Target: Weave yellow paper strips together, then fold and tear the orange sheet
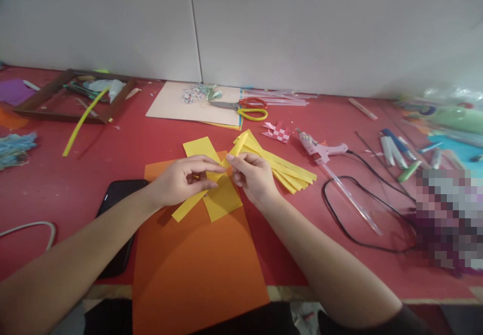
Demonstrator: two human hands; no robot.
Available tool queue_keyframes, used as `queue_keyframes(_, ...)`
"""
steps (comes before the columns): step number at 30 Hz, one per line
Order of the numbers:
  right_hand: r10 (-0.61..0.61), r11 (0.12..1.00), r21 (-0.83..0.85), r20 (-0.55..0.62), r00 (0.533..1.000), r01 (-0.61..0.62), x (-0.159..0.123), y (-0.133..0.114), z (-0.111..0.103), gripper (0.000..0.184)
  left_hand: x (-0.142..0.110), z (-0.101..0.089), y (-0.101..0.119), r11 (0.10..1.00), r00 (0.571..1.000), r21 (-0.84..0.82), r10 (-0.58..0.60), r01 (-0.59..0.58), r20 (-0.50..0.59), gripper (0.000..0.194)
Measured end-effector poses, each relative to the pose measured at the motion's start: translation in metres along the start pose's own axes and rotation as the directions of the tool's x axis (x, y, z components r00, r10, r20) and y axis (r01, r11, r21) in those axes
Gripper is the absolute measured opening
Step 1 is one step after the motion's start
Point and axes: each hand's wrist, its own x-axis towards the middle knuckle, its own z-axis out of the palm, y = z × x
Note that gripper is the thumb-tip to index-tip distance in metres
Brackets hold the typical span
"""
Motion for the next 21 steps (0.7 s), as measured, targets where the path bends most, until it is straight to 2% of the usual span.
queue_keyframes(5, -0.015, 1.000, 0.006, -0.042, 0.999, 0.015, 0.0037, -0.0025, -0.0055, 0.041, -0.0008, 0.0003, 0.0010, 0.998, 0.996, -0.044, -0.048, 0.051, 0.075, 0.031)
queue_keyframes(11, -0.004, 1.000, -0.023, -0.023, 1.000, 0.003, 0.0026, -0.0020, -0.0044, 0.042, -0.0013, -0.0015, -0.0004, 0.997, 0.984, -0.023, -0.069, 0.074, 0.166, 0.033)
queue_keyframes(16, 0.006, 1.000, 0.000, -0.030, 1.000, -0.006, 0.0022, -0.0028, -0.0030, 0.041, -0.0022, -0.0002, -0.0003, 0.998, 0.985, -0.015, -0.064, 0.067, 0.157, 0.035)
queue_keyframes(21, 0.026, 0.999, -0.020, 0.015, 1.000, -0.025, 0.0020, -0.0067, -0.0046, 0.035, -0.0027, 0.0000, -0.0018, 0.998, 0.992, -0.013, -0.067, 0.069, 0.102, 0.039)
